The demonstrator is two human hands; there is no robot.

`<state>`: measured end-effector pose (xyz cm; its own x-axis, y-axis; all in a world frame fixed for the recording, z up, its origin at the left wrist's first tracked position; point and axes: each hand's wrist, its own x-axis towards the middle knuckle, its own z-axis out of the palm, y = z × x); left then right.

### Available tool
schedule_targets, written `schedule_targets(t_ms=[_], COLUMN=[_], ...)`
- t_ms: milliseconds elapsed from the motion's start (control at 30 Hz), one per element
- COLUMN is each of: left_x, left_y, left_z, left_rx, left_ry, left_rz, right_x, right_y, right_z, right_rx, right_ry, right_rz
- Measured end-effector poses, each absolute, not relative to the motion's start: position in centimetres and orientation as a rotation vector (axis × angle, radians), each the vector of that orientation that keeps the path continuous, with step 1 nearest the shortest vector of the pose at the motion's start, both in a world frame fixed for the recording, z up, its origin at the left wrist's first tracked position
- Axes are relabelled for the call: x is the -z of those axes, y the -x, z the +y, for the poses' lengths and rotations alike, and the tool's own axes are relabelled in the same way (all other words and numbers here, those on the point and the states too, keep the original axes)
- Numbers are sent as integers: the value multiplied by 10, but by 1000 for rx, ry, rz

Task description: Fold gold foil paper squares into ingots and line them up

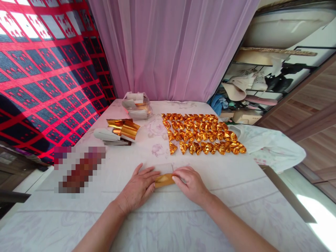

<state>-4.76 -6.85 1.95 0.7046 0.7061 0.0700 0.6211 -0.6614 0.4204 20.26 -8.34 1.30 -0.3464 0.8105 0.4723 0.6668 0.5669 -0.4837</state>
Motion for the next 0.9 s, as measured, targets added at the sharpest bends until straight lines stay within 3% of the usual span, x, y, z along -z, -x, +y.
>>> schedule_targets(t_ms=[233,500,900], left_x=[-6,-11,-10], left_y=[48,45,24], left_z=[-69,-75,-88], left_rx=[-591,-763,-430], left_ry=[-2530,-2584,-2820], left_rz=[1065,1231,1100], right_x=[-5,3,6], right_y=[-188,-184,-184], right_z=[-63,-64,-67], right_rx=[-239,-73,-94], right_ry=[1472,1416,1448], right_rz=[-2103,-2105,-2072])
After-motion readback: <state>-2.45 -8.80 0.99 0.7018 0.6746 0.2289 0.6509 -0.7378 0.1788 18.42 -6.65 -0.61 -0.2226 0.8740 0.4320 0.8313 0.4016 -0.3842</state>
